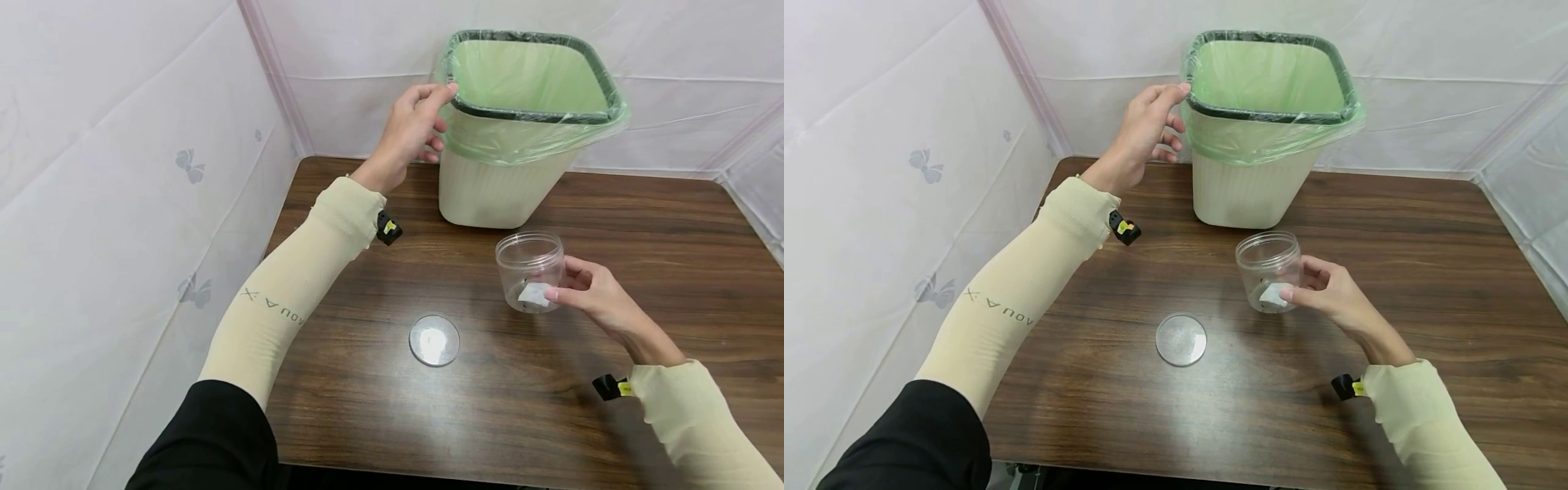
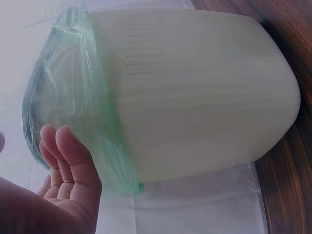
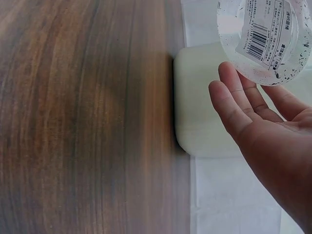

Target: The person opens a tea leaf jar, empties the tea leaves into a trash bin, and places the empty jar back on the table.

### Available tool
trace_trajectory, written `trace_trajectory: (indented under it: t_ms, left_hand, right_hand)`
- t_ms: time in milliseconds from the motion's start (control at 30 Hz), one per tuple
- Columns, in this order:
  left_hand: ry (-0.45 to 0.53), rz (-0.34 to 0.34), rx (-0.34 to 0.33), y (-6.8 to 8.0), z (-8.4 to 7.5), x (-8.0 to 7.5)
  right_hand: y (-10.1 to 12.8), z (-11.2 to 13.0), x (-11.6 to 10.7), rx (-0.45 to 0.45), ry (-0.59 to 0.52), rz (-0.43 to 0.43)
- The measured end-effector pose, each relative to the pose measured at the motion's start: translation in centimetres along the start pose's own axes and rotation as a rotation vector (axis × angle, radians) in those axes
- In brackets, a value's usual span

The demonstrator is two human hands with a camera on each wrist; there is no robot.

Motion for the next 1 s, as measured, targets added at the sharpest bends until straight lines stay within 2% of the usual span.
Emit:
trace_trajectory:
  t_ms: [467, 867, 1000]
  left_hand:
    - [-0.028, 0.004, 0.018, 0.5, 0.1, 0.0]
    - [-0.055, 0.000, 0.024, 1.0, 0.3, 0.1]
    - [-0.059, 0.010, 0.024, 1.1, 0.3, 0.0]
  right_hand:
    - [-0.1, -1.9, 0.5, 0.037, 0.177, -0.028]
    - [-0.4, -3.5, 1.6, 0.058, 0.245, 0.052]
    - [-0.6, -3.9, 1.9, 0.060, 0.234, 0.077]
Point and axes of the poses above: each hand's wrist, its own y-axis away from the middle knuckle, its own x-axis out of the palm, z = x × y, the point moved 10 cm from there along -y, towards the middle knuckle, and after that the axes turned 6 degrees about x, right-handed, at the moved point
